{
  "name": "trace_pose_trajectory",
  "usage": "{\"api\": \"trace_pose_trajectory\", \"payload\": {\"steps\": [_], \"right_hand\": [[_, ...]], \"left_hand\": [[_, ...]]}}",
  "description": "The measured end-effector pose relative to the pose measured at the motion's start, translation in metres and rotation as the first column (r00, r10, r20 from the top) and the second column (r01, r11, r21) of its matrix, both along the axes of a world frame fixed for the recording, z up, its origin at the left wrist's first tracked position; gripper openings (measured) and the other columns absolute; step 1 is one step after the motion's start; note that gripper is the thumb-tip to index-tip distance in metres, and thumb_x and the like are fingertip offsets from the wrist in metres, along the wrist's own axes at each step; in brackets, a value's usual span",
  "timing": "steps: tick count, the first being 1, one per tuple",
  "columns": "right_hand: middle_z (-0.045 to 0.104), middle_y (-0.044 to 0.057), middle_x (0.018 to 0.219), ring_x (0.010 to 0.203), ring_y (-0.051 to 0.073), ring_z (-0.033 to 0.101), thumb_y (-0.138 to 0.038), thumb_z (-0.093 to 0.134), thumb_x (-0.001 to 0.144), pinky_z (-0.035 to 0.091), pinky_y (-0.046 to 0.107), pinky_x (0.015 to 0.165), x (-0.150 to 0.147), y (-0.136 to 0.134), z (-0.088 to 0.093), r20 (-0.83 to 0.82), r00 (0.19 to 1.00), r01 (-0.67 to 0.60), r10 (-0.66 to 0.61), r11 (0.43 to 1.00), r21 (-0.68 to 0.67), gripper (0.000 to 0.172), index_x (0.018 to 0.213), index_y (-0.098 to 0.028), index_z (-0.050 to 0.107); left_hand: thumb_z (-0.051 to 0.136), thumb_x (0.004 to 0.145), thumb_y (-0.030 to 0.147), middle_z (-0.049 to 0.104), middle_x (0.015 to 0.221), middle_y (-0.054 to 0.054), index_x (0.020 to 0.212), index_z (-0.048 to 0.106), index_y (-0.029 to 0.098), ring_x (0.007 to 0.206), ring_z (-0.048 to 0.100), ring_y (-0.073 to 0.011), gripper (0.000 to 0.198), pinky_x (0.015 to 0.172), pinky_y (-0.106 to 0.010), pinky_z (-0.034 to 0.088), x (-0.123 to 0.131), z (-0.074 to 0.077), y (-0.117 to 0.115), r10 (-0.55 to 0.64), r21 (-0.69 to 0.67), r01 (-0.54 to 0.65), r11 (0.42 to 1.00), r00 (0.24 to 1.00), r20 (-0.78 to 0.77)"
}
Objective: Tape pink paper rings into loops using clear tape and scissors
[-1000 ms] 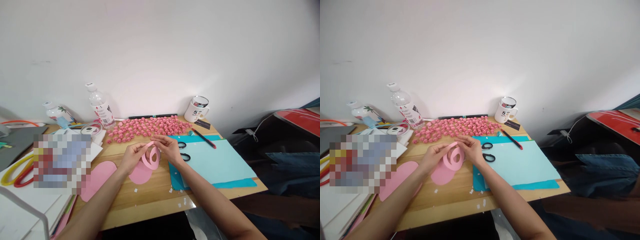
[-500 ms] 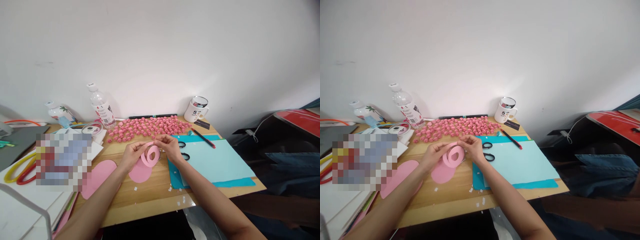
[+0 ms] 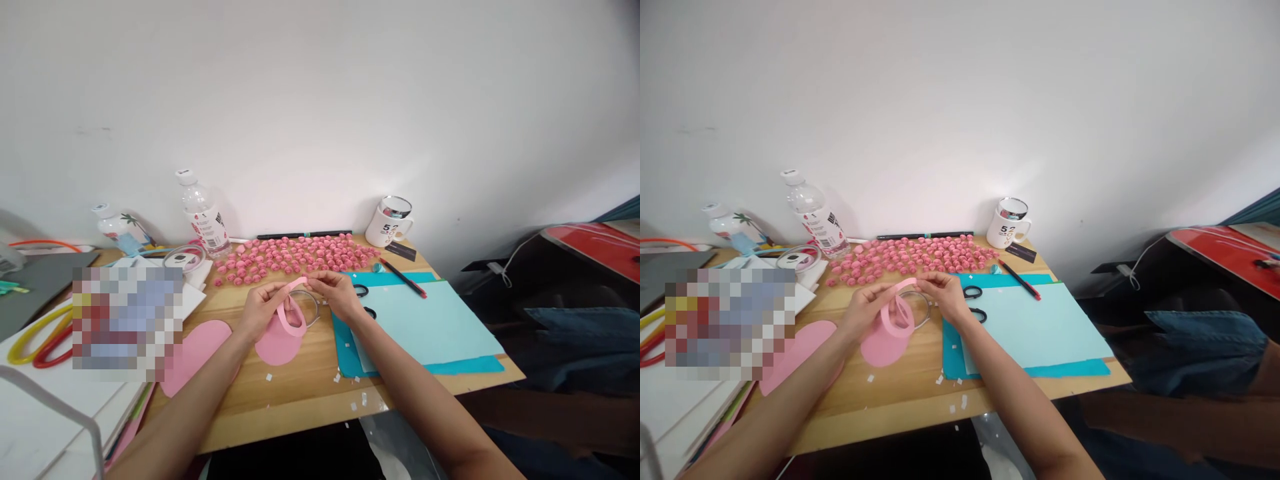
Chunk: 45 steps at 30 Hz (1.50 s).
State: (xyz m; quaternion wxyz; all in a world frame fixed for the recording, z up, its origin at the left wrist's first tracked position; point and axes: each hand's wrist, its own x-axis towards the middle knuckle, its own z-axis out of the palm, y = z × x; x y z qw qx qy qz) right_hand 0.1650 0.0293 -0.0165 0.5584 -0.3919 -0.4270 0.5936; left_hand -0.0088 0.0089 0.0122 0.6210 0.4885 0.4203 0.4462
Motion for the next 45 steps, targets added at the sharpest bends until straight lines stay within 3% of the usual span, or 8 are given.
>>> {"api": "trace_pose_trajectory", "payload": {"steps": [12, 28, 33, 36, 45], "right_hand": [[0.07, 0.001, 0.071, 0.064, 0.013, 0.065, -0.031, 0.079, 0.055, 0.052, 0.029, 0.071, 0.002, 0.002, -0.001, -0.045, 0.998, 0.031, -0.032, 0.999, -0.025, 0.028, 0.077, -0.018, 0.068], [0.063, -0.001, 0.058, 0.052, 0.011, 0.055, -0.036, 0.077, 0.058, 0.044, 0.024, 0.053, -0.001, -0.004, 0.009, 0.079, 0.997, 0.006, -0.009, 0.999, 0.038, 0.024, 0.065, -0.017, 0.065], [0.068, 0.0, 0.066, 0.062, 0.012, 0.061, -0.033, 0.076, 0.06, 0.048, 0.028, 0.069, -0.001, -0.003, 0.007, 0.035, 0.999, 0.009, -0.01, 0.999, 0.031, 0.021, 0.073, -0.018, 0.069], [0.07, 0.002, 0.073, 0.067, 0.014, 0.063, -0.032, 0.075, 0.062, 0.05, 0.03, 0.074, 0.0, -0.002, 0.007, 0.004, 1.0, -0.011, 0.011, 0.999, 0.031, 0.022, 0.079, -0.018, 0.07], [0.066, -0.001, 0.064, 0.058, 0.011, 0.059, -0.029, 0.078, 0.058, 0.048, 0.026, 0.064, -0.002, 0.0, 0.009, -0.033, 0.998, 0.062, -0.06, 0.997, 0.053, 0.022, 0.074, -0.018, 0.067]], "left_hand": [[0.07, 0.068, 0.035, 0.064, 0.054, 0.001, 0.082, 0.067, 0.013, 0.042, 0.057, -0.0115, 0.026, 0.042, -0.021, 0.045, 0.001, 0.0, 0.001, 0.069, -0.013, -0.07, 0.997, 0.997, -0.034], [0.075, 0.062, 0.03, 0.062, 0.052, 0.002, 0.079, 0.066, 0.012, 0.041, 0.055, -0.0088, 0.027, 0.042, -0.02, 0.044, 0.003, 0.0, 0.001, 0.072, -0.166, -0.048, 0.985, 0.988, 0.14], [0.073, 0.065, 0.033, 0.054, 0.046, 0.006, 0.083, 0.065, 0.014, 0.035, 0.051, -0.0087, 0.028, 0.036, -0.02, 0.04, 0.002, -0.002, 0.002, 0.038, -0.135, -0.014, 0.991, 0.984, 0.173], [0.073, 0.066, 0.033, 0.059, 0.05, 0.004, 0.089, 0.064, 0.013, 0.039, 0.054, -0.009, 0.032, 0.039, -0.02, 0.043, 0.003, -0.002, 0.003, 0.065, -0.14, -0.046, 0.989, 0.989, 0.136], [0.069, 0.07, 0.032, 0.059, 0.051, 0.003, 0.085, 0.064, 0.014, 0.042, 0.053, -0.0068, 0.023, 0.041, -0.016, 0.04, 0.003, -0.007, 0.003, 0.088, -0.037, -0.086, 0.996, 0.993, 0.073]]}}
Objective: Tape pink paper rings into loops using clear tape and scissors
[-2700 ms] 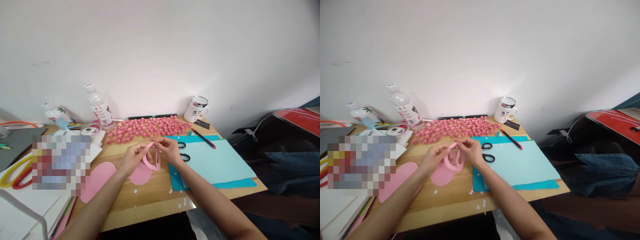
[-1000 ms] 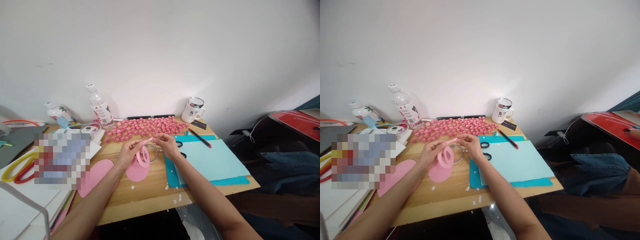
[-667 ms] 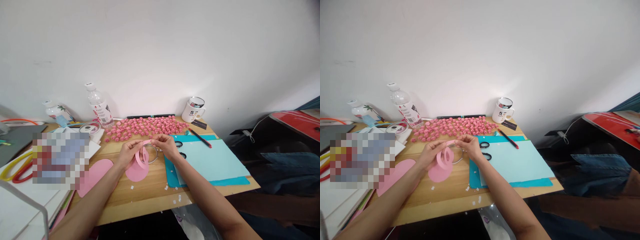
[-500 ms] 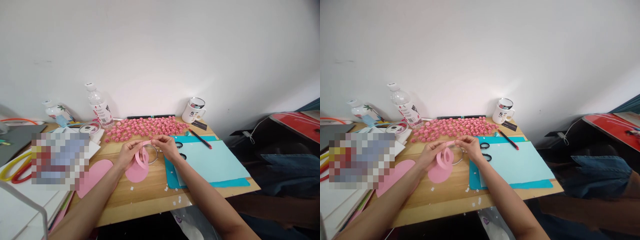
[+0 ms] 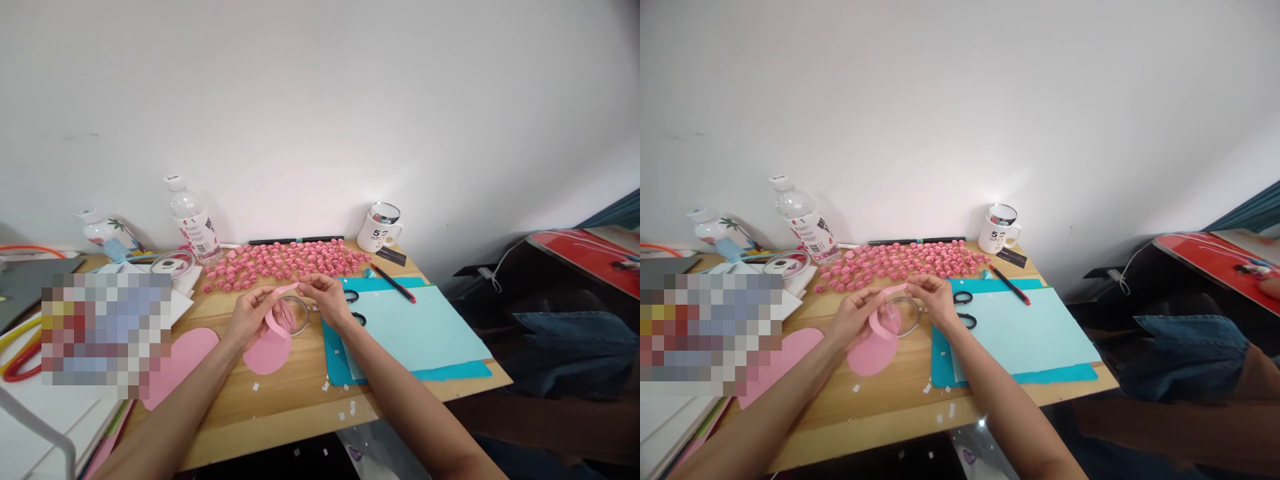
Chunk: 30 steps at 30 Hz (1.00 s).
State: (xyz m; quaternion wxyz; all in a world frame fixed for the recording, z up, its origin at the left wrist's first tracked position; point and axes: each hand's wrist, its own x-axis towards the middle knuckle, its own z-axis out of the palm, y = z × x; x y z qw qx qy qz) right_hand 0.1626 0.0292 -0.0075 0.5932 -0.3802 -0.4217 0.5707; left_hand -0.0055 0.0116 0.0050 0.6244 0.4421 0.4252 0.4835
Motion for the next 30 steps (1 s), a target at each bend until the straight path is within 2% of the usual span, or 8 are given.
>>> {"api": "trace_pose_trajectory", "payload": {"steps": [5, 10, 13, 16, 20, 23, 27, 30], "right_hand": [[0.063, -0.003, 0.059, 0.055, 0.009, 0.056, -0.028, 0.078, 0.058, 0.045, 0.024, 0.06, -0.002, -0.002, 0.002, 0.03, 0.999, -0.022, 0.022, 1.0, 0.016, 0.019, 0.066, -0.017, 0.064], [0.064, -0.002, 0.059, 0.055, 0.01, 0.056, -0.027, 0.078, 0.058, 0.045, 0.024, 0.059, -0.002, -0.003, 0.002, 0.048, 0.999, -0.002, 0.002, 1.0, 0.006, 0.017, 0.065, -0.017, 0.066], [0.067, 0.0, 0.065, 0.061, 0.012, 0.06, -0.03, 0.076, 0.061, 0.047, 0.026, 0.066, -0.002, -0.003, -0.001, 0.045, 0.998, -0.031, 0.032, 0.999, -0.024, 0.018, 0.071, -0.018, 0.069], [0.07, 0.002, 0.071, 0.067, 0.014, 0.063, -0.032, 0.076, 0.061, 0.048, 0.029, 0.071, -0.001, -0.002, -0.003, 0.019, 0.997, -0.07, 0.072, 0.995, -0.068, 0.022, 0.077, -0.018, 0.07], [0.07, 0.002, 0.07, 0.062, 0.012, 0.063, -0.031, 0.077, 0.061, 0.048, 0.026, 0.066, -0.002, -0.004, -0.003, 0.002, 0.997, -0.075, 0.075, 0.994, -0.076, 0.021, 0.076, -0.017, 0.069], [0.069, 0.001, 0.069, 0.06, 0.012, 0.062, -0.029, 0.076, 0.061, 0.048, 0.025, 0.063, -0.004, -0.007, -0.001, -0.017, 0.998, -0.065, 0.064, 0.995, -0.081, 0.02, 0.076, -0.018, 0.069], [0.069, 0.001, 0.068, 0.058, 0.01, 0.06, -0.028, 0.076, 0.062, 0.047, 0.024, 0.061, -0.005, -0.009, 0.0, -0.008, 0.998, -0.058, 0.057, 0.996, -0.074, 0.018, 0.074, -0.017, 0.068], [0.066, -0.001, 0.06, 0.053, 0.009, 0.056, -0.027, 0.077, 0.061, 0.046, 0.023, 0.057, -0.006, -0.009, 0.001, 0.034, 0.998, -0.044, 0.047, 0.997, -0.068, 0.017, 0.07, -0.017, 0.066]], "left_hand": [[0.068, 0.071, 0.032, 0.062, 0.055, 0.0, 0.086, 0.064, 0.013, 0.046, 0.057, -0.0095, 0.025, 0.045, -0.018, 0.044, 0.001, 0.0, -0.002, -0.029, -0.003, 0.029, 1.0, 0.999, -0.024], [0.068, 0.071, 0.034, 0.058, 0.047, 0.003, 0.086, 0.062, 0.014, 0.037, 0.055, -0.0112, 0.026, 0.036, -0.019, 0.039, 0.001, 0.004, -0.003, -0.052, -0.071, 0.054, 0.996, 0.998, 0.031], [0.069, 0.07, 0.035, 0.054, 0.045, 0.004, 0.071, 0.059, 0.014, 0.033, 0.05, -0.0091, 0.023, 0.033, -0.018, 0.035, -0.001, 0.005, -0.001, -0.049, -0.127, 0.059, 0.99, 0.995, 0.082], [0.067, 0.072, 0.034, 0.054, 0.046, 0.003, 0.057, 0.054, 0.013, 0.035, 0.05, -0.0076, 0.028, 0.038, -0.019, 0.04, -0.004, 0.003, 0.002, -0.083, -0.153, 0.105, 0.983, 0.986, 0.142], [0.069, 0.071, 0.028, 0.061, 0.054, -0.001, 0.072, 0.064, 0.011, 0.055, 0.06, -0.0121, 0.018, 0.053, -0.022, 0.047, -0.005, 0.005, 0.003, -0.085, -0.152, 0.114, 0.982, 0.979, 0.186], [0.07, 0.07, 0.025, 0.066, 0.063, -0.006, 0.085, 0.065, 0.009, 0.065, 0.063, -0.0164, 0.022, 0.058, -0.025, 0.048, -0.005, 0.009, 0.002, -0.122, -0.181, 0.166, 0.969, 0.965, 0.232], [0.067, 0.074, 0.026, 0.052, 0.046, 0.003, 0.074, 0.063, 0.011, 0.044, 0.051, -0.0086, 0.015, 0.049, -0.022, 0.044, -0.006, 0.013, 0.0, -0.185, -0.193, 0.253, 0.948, 0.931, 0.316], [0.066, 0.075, 0.031, 0.051, 0.045, 0.003, 0.063, 0.058, 0.013, 0.04, 0.048, -0.0077, 0.023, 0.044, -0.022, 0.041, -0.007, 0.011, 0.0, -0.171, -0.194, 0.223, 0.955, 0.953, 0.251]]}}
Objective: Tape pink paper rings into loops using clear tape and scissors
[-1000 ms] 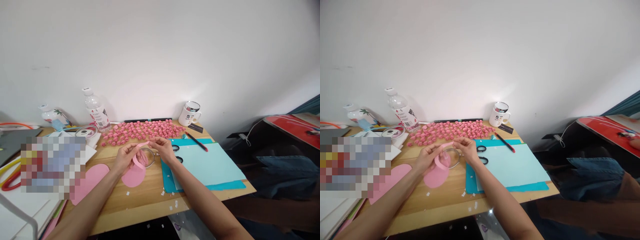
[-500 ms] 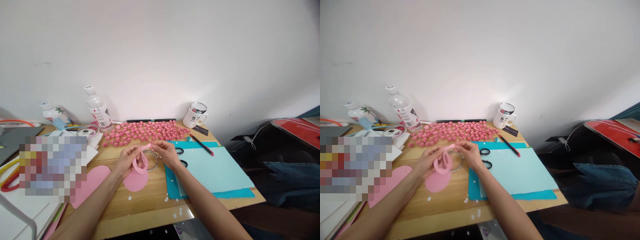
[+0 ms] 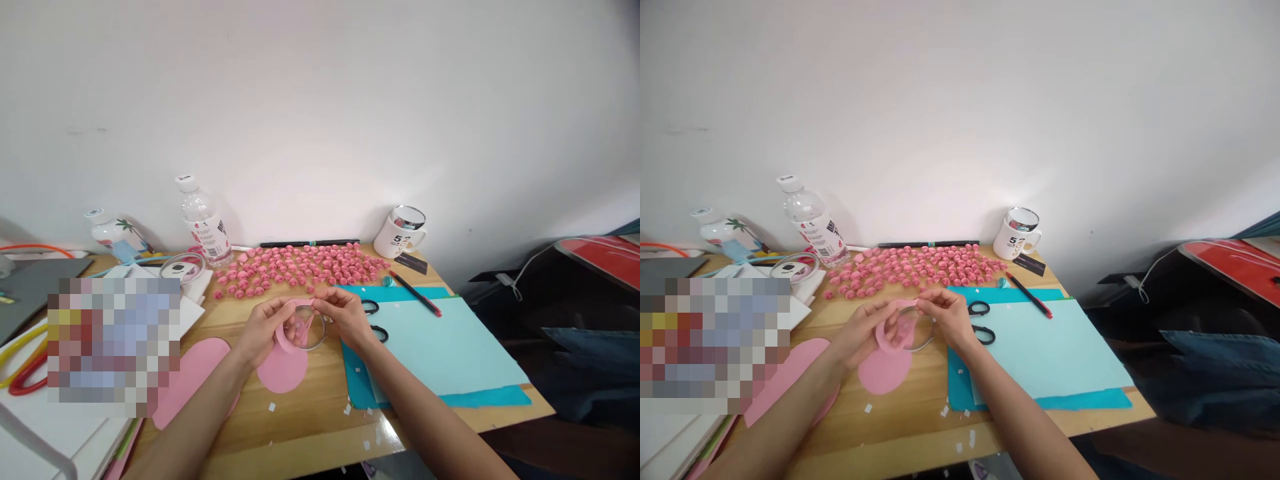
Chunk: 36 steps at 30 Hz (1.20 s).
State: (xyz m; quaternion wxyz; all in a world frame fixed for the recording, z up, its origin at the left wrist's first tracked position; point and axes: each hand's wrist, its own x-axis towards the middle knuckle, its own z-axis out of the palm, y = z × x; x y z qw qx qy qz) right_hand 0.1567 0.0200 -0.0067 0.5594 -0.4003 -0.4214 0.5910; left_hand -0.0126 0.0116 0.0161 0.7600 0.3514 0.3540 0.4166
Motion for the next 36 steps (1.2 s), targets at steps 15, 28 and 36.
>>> {"api": "trace_pose_trajectory", "payload": {"steps": [15, 28, 36], "right_hand": [[0.069, 0.001, 0.067, 0.055, 0.009, 0.058, -0.026, 0.077, 0.061, 0.047, 0.023, 0.061, -0.006, -0.003, 0.002, -0.045, 0.998, -0.051, 0.048, 0.996, -0.073, 0.014, 0.069, -0.018, 0.07], [0.064, -0.002, 0.06, 0.056, 0.011, 0.059, -0.027, 0.077, 0.061, 0.05, 0.026, 0.062, -0.006, -0.005, -0.003, -0.05, 0.997, -0.064, 0.059, 0.994, -0.088, 0.018, 0.07, -0.018, 0.064], [0.067, -0.001, 0.066, 0.06, 0.011, 0.06, -0.027, 0.077, 0.061, 0.049, 0.026, 0.067, -0.006, -0.004, -0.006, -0.014, 1.0, -0.01, 0.009, 0.998, -0.06, 0.015, 0.068, -0.019, 0.066]], "left_hand": [[0.069, 0.071, 0.031, 0.056, 0.054, 0.001, 0.063, 0.06, 0.011, 0.041, 0.045, -0.0045, 0.023, 0.043, -0.018, 0.037, 0.0, 0.004, -0.002, -0.064, -0.058, 0.061, 0.996, 0.997, -0.05], [0.063, 0.076, 0.036, 0.057, 0.047, 0.0, 0.071, 0.065, 0.013, 0.042, 0.051, -0.0095, 0.023, 0.044, -0.02, 0.038, 0.002, 0.002, -0.002, 0.016, 0.129, 0.027, 0.991, 0.947, -0.32], [0.063, 0.075, 0.035, 0.057, 0.047, 0.001, 0.065, 0.063, 0.014, 0.043, 0.052, -0.0095, 0.023, 0.045, -0.02, 0.039, 0.003, 0.003, -0.002, 0.053, 0.115, -0.014, 0.993, 0.935, -0.35]]}}
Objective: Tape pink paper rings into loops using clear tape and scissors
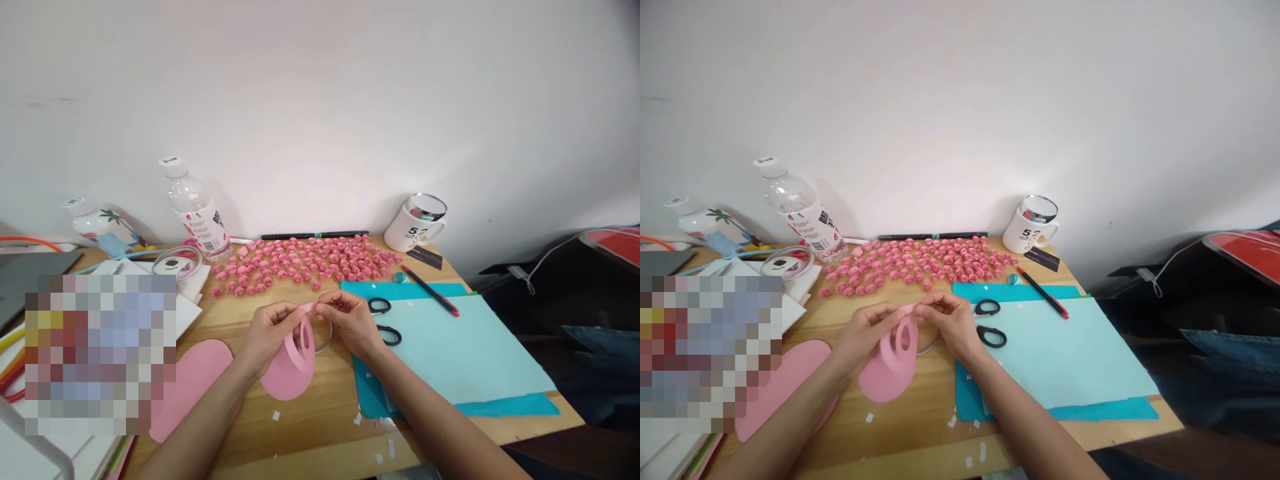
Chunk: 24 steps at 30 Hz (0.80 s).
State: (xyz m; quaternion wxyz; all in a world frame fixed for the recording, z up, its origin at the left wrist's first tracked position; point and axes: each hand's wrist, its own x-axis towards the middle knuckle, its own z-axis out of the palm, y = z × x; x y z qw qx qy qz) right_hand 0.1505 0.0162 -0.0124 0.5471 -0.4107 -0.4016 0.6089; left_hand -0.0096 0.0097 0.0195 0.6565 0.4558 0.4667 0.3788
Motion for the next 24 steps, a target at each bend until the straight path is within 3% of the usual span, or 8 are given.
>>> {"api": "trace_pose_trajectory", "payload": {"steps": [5, 11, 16, 20, 24], "right_hand": [[0.071, 0.003, 0.076, 0.069, 0.013, 0.064, -0.028, 0.076, 0.064, 0.049, 0.028, 0.074, 0.0003, -0.0001, -0.0007, -0.037, 0.998, -0.047, 0.045, 0.998, -0.044, 0.017, 0.077, -0.018, 0.07], [0.071, 0.003, 0.076, 0.062, 0.013, 0.064, -0.03, 0.076, 0.063, 0.051, 0.029, 0.069, -0.0007, -0.0013, 0.0041, -0.062, 0.998, -0.022, 0.019, 0.999, -0.047, 0.02, 0.078, -0.019, 0.07], [0.067, -0.001, 0.061, 0.055, 0.011, 0.06, -0.027, 0.078, 0.06, 0.049, 0.025, 0.059, -0.0007, -0.0021, 0.0066, -0.02, 0.999, -0.027, 0.027, 0.999, -0.035, 0.017, 0.068, -0.018, 0.066], [0.066, 0.0, 0.058, 0.055, 0.014, 0.061, -0.027, 0.078, 0.06, 0.049, 0.027, 0.058, -0.0015, -0.0031, 0.0062, -0.042, 0.997, -0.064, 0.063, 0.998, -0.029, 0.019, 0.066, -0.018, 0.063], [0.065, -0.001, 0.055, 0.052, 0.012, 0.059, -0.027, 0.08, 0.057, 0.048, 0.026, 0.056, -0.0023, -0.0037, 0.007, -0.005, 1.0, -0.006, 0.006, 0.999, -0.046, 0.02, 0.063, -0.017, 0.064]], "left_hand": [[0.064, 0.073, 0.032, 0.062, 0.053, -0.001, 0.065, 0.063, 0.013, 0.047, 0.055, -0.0109, 0.021, 0.048, -0.021, 0.041, -0.0014, -0.0017, 0.0013, 0.052, 0.011, -0.052, 0.999, 0.999, -0.017], [0.066, 0.073, 0.033, 0.065, 0.058, -0.003, 0.067, 0.066, 0.013, 0.05, 0.056, -0.0112, 0.021, 0.05, -0.02, 0.042, -0.0029, -0.0022, 0.001, 0.029, 0.02, -0.029, 0.999, 0.999, -0.015], [0.067, 0.071, 0.036, 0.07, 0.069, -0.009, 0.076, 0.068, 0.011, 0.056, 0.062, -0.0157, 0.025, 0.053, -0.024, 0.046, -0.002, -0.0007, 0.0005, -0.021, -0.088, 0.033, 0.996, 0.991, 0.134], [0.069, 0.069, 0.035, 0.071, 0.072, -0.009, 0.074, 0.07, 0.011, 0.059, 0.063, -0.0156, 0.024, 0.056, -0.024, 0.049, -0.0013, -0.0022, 0.0016, -0.029, -0.084, 0.039, 0.996, 0.993, 0.116], [0.07, 0.069, 0.033, 0.072, 0.077, -0.009, 0.074, 0.07, 0.012, 0.061, 0.063, -0.0146, 0.021, 0.058, -0.024, 0.049, -0.0004, -0.0027, 0.0017, -0.041, -0.098, 0.052, 0.994, 0.993, 0.112]]}}
